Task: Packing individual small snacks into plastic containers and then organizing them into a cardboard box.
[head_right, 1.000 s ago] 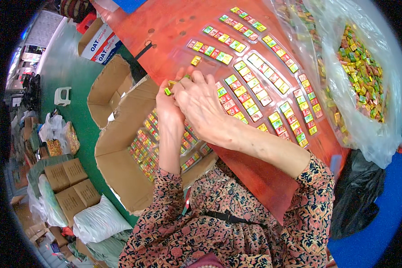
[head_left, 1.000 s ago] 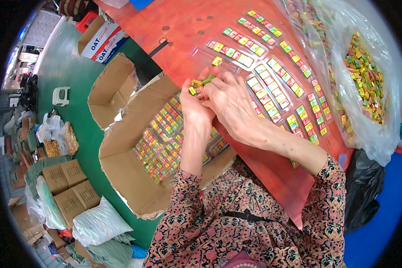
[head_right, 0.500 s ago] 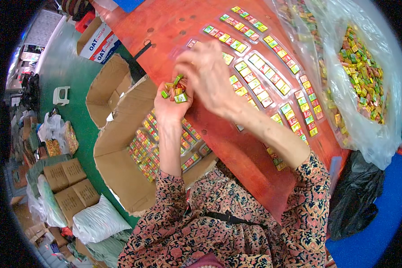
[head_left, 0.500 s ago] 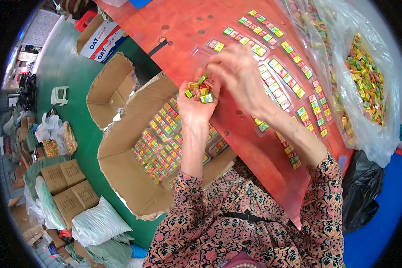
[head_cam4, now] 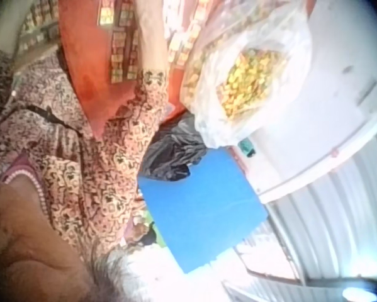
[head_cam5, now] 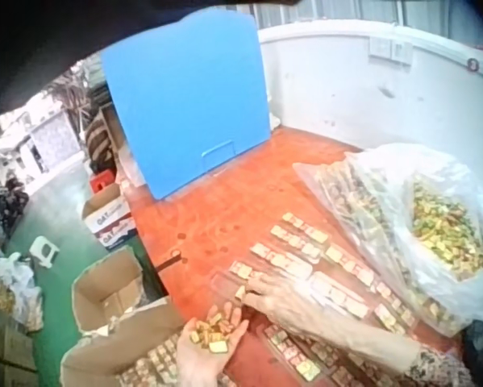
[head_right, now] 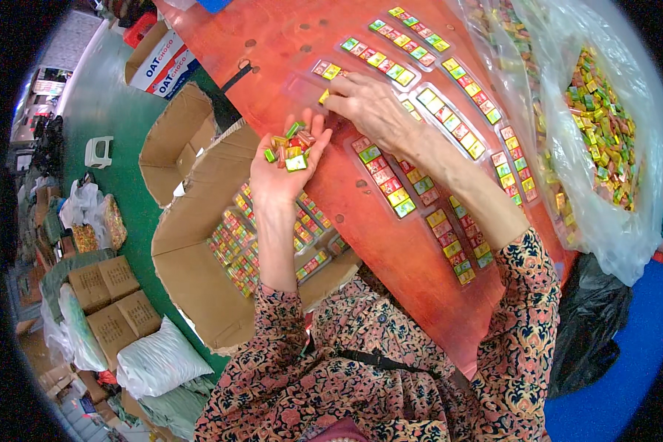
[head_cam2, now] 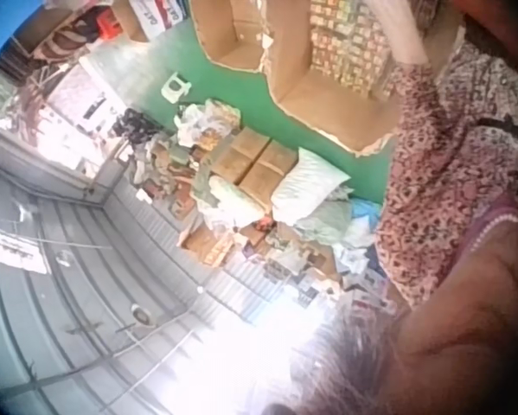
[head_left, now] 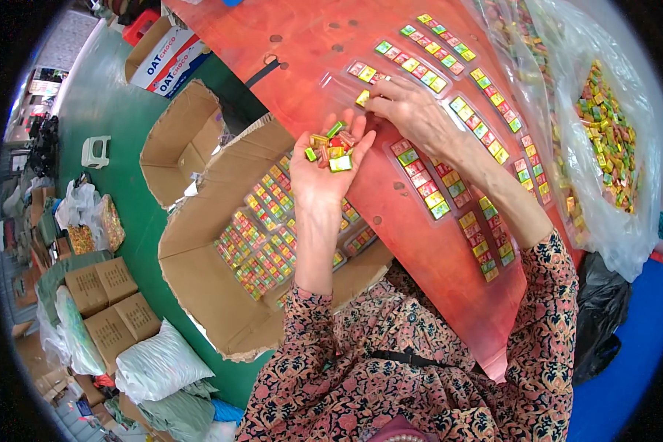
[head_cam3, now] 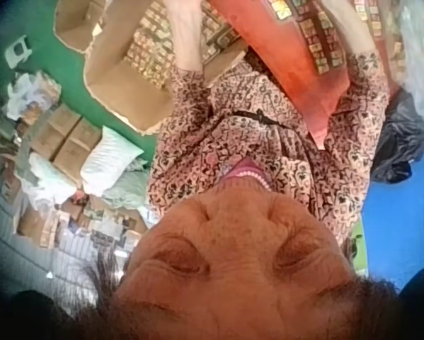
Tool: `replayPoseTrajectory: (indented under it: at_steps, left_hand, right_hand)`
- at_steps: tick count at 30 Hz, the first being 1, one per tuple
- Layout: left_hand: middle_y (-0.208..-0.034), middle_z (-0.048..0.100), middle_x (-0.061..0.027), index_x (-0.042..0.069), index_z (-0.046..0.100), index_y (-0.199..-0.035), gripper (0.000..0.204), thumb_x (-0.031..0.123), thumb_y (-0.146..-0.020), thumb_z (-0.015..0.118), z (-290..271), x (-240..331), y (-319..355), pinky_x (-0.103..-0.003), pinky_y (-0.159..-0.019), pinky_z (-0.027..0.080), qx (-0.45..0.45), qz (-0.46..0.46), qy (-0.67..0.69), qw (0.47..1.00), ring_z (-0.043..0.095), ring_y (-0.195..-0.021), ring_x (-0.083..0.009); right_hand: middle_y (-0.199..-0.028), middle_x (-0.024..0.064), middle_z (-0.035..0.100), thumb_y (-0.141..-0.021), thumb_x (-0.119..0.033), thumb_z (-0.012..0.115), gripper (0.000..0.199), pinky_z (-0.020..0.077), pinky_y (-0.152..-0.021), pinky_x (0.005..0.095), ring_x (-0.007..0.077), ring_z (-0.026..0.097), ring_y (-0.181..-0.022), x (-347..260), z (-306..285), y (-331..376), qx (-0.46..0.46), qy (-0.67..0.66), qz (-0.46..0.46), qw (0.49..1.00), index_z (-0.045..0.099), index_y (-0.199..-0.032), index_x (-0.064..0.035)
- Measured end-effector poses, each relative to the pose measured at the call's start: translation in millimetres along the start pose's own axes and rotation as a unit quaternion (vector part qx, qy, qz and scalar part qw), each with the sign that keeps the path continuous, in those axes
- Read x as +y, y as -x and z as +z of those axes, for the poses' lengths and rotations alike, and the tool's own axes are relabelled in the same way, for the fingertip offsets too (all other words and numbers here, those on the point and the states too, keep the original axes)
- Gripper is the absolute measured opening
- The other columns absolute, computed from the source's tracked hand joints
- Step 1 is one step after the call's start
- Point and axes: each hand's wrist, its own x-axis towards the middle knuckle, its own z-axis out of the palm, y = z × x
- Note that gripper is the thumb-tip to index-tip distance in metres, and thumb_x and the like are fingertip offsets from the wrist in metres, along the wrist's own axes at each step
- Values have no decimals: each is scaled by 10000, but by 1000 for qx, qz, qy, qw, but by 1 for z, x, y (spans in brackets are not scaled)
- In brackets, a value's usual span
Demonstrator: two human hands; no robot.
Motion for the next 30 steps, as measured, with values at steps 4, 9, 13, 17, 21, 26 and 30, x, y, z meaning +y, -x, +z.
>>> replayPoseTrajectory:
  at_steps: [4,9,13,17,21,26,30]
  left_hand:
    - [-1218,475,-239,-27,452,-1140,452,317,-926,251,2,0,-1,-608,-989,290,-3,-8,6,1000,404,-1180,-405]
    - [-1238,461,-234,-20,440,-1143,442,314,-929,243,3,-1,0,-615,-1009,240,-8,1,-16,1000,379,-1209,-407]
    - [-1249,454,-232,-17,436,-1146,432,305,-929,246,5,-4,0,-616,-1014,225,-9,1,-23,1000,368,-1225,-400]
    - [-1256,452,-230,-15,441,-1146,422,291,-925,255,3,-3,0,-609,-1020,220,-13,1,-13,1000,363,-1235,-389]
    - [-1252,458,-229,-19,446,-1143,420,284,-921,261,4,-4,1,-602,-1023,222,-14,7,-26,1000,368,-1233,-385]
    - [-1247,464,-228,-19,445,-1147,424,288,-919,262,1,-4,-2,-600,-1021,224,-23,5,-36,999,373,-1232,-376]
    - [-1250,464,-229,-18,447,-1151,430,291,-921,255,0,-4,-3,-594,-1018,230,-27,17,-60,998,383,-1225,-372]
  right_hand:
    - [-890,107,549,-726,-35,580,184,465,-717,349,274,561,-856,-1,7,3,70,-74,101,990,581,-908,-11]
    - [-863,106,553,-728,-34,596,118,461,-707,356,274,554,-839,1,10,4,47,-32,126,990,602,-841,-2]
    - [-824,107,545,-729,-27,588,91,453,-691,366,281,547,-810,1,12,5,51,31,97,993,605,-814,1]
    - [-806,105,534,-727,-35,588,90,450,-691,366,275,540,-797,-6,13,1,83,27,139,986,606,-808,-1]
    - [-792,100,528,-728,-43,575,88,447,-687,353,267,532,-788,-6,11,1,104,20,111,988,611,-800,-7]
    - [-788,99,526,-734,-50,563,87,441,-681,351,264,527,-791,-3,9,10,80,32,104,991,616,-789,-9]
    - [-778,95,526,-734,-64,570,86,438,-684,353,259,524,-798,-5,9,10,67,37,100,992,616,-777,-5]
